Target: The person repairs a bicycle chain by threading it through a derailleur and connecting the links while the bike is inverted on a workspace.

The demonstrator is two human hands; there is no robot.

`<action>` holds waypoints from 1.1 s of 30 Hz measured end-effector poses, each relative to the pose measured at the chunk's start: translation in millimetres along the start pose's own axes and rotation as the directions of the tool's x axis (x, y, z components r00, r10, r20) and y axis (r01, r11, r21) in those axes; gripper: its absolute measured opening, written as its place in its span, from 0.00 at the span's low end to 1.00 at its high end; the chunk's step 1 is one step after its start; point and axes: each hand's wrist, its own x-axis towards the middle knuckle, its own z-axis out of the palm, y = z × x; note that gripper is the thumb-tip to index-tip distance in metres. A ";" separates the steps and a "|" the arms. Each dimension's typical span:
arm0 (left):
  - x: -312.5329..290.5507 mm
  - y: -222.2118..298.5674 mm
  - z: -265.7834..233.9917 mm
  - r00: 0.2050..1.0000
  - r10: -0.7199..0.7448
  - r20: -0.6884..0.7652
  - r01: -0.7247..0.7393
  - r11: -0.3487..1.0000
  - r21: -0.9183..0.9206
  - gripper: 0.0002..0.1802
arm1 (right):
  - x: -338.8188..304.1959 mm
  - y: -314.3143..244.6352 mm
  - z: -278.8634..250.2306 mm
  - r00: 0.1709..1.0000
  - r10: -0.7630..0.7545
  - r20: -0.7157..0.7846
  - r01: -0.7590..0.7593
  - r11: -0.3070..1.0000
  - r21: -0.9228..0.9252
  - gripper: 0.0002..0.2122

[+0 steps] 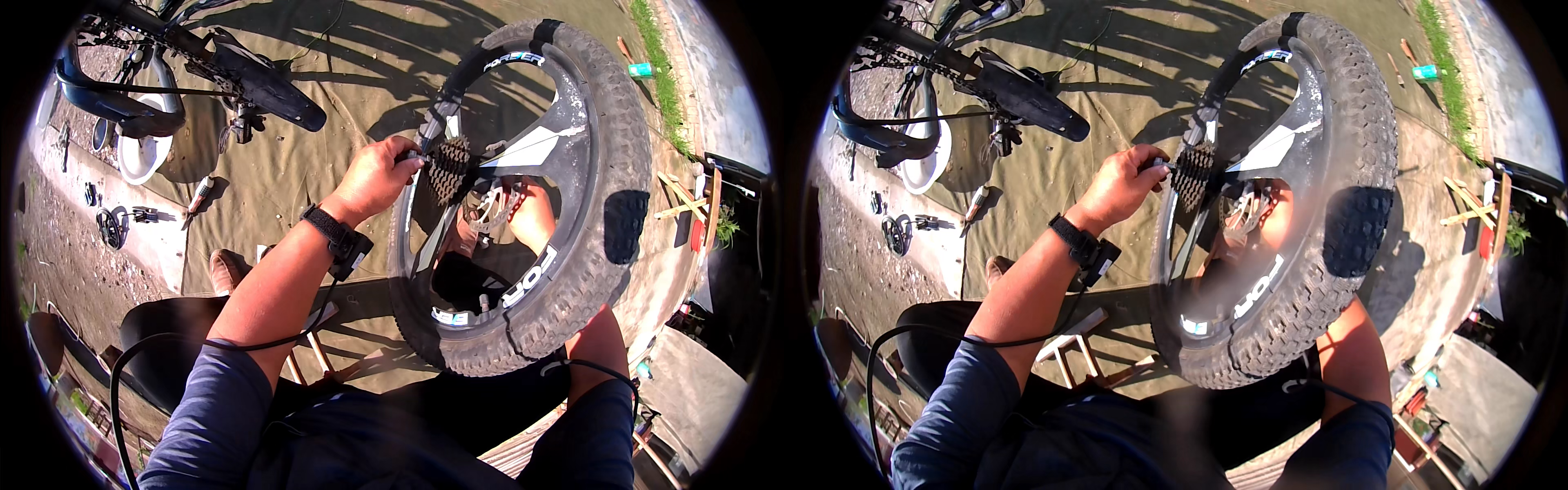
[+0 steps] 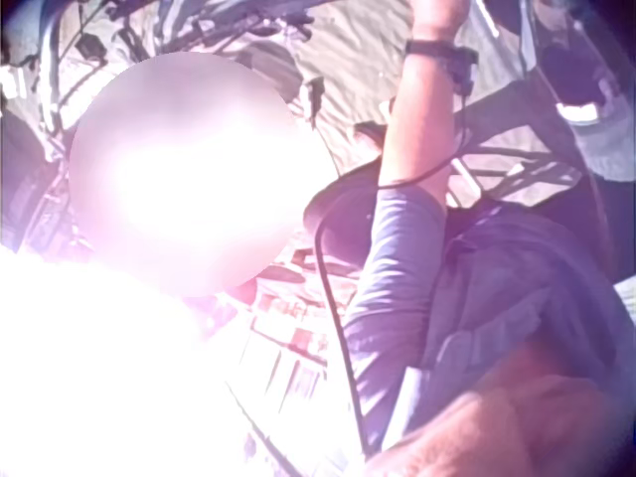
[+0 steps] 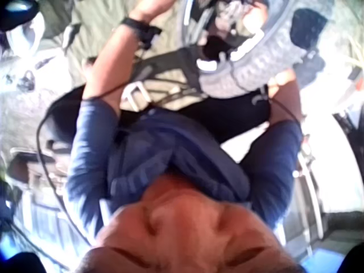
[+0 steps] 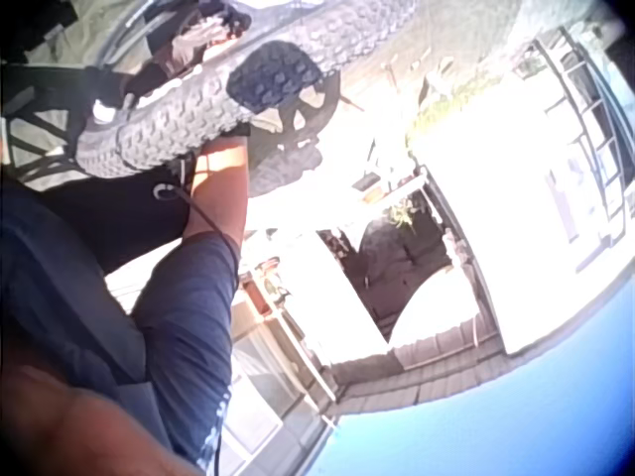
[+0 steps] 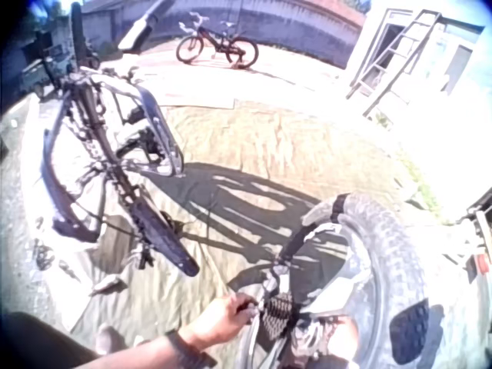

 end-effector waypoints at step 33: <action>-1.0 -4.2 -0.6 0.998 0.018 -0.058 -0.015 0.999 0.052 0.14 | 24.1 -5.8 -8.8 0.997 0.043 0.061 -0.047 0.997 0.062 0.11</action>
